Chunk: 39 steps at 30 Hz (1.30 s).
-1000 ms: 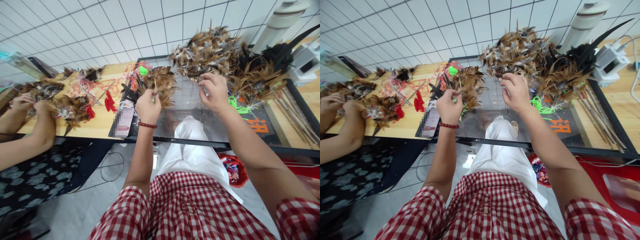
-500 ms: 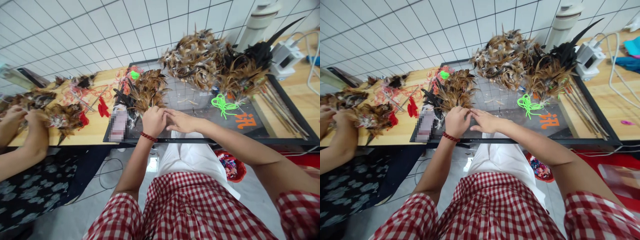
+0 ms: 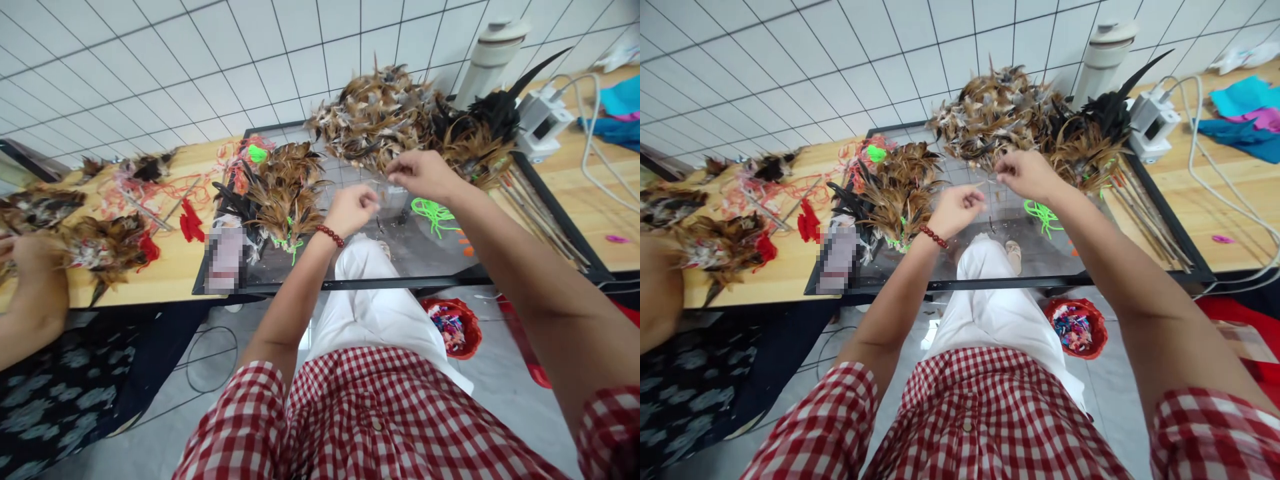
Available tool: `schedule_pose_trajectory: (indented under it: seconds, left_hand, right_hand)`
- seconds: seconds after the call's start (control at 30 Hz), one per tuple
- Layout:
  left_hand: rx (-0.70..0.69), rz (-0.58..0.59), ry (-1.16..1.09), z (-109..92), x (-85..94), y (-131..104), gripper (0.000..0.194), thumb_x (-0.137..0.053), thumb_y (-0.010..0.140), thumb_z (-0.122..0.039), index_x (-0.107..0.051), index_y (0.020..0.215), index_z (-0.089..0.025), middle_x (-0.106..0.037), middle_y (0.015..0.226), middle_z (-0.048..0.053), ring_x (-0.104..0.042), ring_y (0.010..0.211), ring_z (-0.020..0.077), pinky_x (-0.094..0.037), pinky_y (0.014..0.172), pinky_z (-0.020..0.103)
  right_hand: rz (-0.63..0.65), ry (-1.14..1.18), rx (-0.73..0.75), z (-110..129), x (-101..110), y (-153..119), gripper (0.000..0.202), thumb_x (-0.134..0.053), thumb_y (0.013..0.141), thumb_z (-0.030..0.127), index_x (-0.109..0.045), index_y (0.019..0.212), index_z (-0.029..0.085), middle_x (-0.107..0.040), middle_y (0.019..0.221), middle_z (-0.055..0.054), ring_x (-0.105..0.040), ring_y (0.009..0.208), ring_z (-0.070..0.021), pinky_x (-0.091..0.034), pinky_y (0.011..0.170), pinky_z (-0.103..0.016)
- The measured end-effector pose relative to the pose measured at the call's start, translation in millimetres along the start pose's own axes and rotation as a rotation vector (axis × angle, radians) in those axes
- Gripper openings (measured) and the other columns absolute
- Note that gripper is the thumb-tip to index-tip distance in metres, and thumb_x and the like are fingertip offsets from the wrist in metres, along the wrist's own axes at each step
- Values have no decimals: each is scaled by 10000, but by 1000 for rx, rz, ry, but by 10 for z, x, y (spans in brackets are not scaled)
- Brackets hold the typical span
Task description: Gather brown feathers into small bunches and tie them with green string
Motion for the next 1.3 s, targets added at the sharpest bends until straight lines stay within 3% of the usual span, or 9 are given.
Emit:
schedule_pose_trajectory:
  seconds: [0.07,0.17,0.3,0.4,0.57,0.77,0.87,1.07,1.3]
  left_hand:
    - [-213,255,-3,-189,-270,-51,168,-783,754,-171,-800,916,-211,-772,938,43,-694,916,199,-540,936,370]
    - [-371,351,220,-263,-449,-95,138,-773,763,-169,-810,874,-242,-778,1082,63,-635,1183,288,-436,1118,507]
    - [-229,66,441,-23,-255,218,188,-640,852,-125,-805,858,-215,-745,1108,149,-574,1282,353,-316,1216,620]
    - [-94,-210,367,166,10,434,239,-628,850,-122,-795,976,-240,-730,1203,143,-560,1309,363,-369,1199,605]
    - [13,-487,148,320,189,447,229,-605,883,-138,-770,997,-249,-746,1196,100,-623,1215,284,-451,1158,467]
    - [8,-521,81,376,145,311,268,-587,855,-67,-767,947,-243,-771,1125,68,-668,1170,252,-476,1127,417]
    - [26,-546,49,411,171,279,283,-574,852,-47,-771,946,-226,-780,1112,70,-687,1136,238,-486,1111,399]
    - [69,-574,-52,530,173,309,271,-583,831,-33,-767,924,-210,-791,1091,70,-705,1108,224,-511,1100,382]
    - [90,-618,-161,661,178,353,270,-575,832,-42,-756,954,-201,-774,1099,74,-713,1122,204,-526,1104,368]
  right_hand:
    - [107,-17,75,13,-2,-252,237,-703,890,396,-813,1009,223,-808,1030,-61,-739,991,-263,-571,957,-449]
    - [178,-56,153,-125,-70,-605,193,-751,857,416,-799,925,242,-801,1003,-51,-728,974,-254,-547,952,-457]
    - [133,-177,122,-485,15,-863,217,-733,881,437,-772,822,232,-800,952,-42,-720,905,-241,-537,882,-458]
    - [111,-318,140,-463,193,-841,126,-730,850,339,-782,801,235,-802,901,-72,-710,828,-259,-556,802,-452]
    - [29,-196,-118,-230,155,-241,433,-705,846,234,-740,1272,167,-797,1087,-132,-749,995,-313,-592,926,-487]
    - [-216,-195,-420,-472,-356,666,857,-861,777,420,-502,1462,51,-592,1427,-354,-668,1247,-443,-535,1034,-630]
    - [-63,-236,-505,-421,-565,817,590,-785,878,285,-567,1361,27,-674,1296,-361,-698,1194,-420,-552,1023,-581]
    - [67,-328,-431,131,-635,581,434,-623,873,108,-669,1299,39,-757,1212,-297,-741,1163,-415,-598,978,-511]
    - [2,-266,-307,72,-430,283,477,-754,817,388,-730,1258,208,-793,1128,-171,-742,1092,-392,-613,951,-542]
Point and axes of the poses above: each hand's wrist, its own y-axis towards the middle knuckle, its own x-axis out of the back of the hand, z = x × y, the point moved 7 cm from there along y, towards the middle knuckle
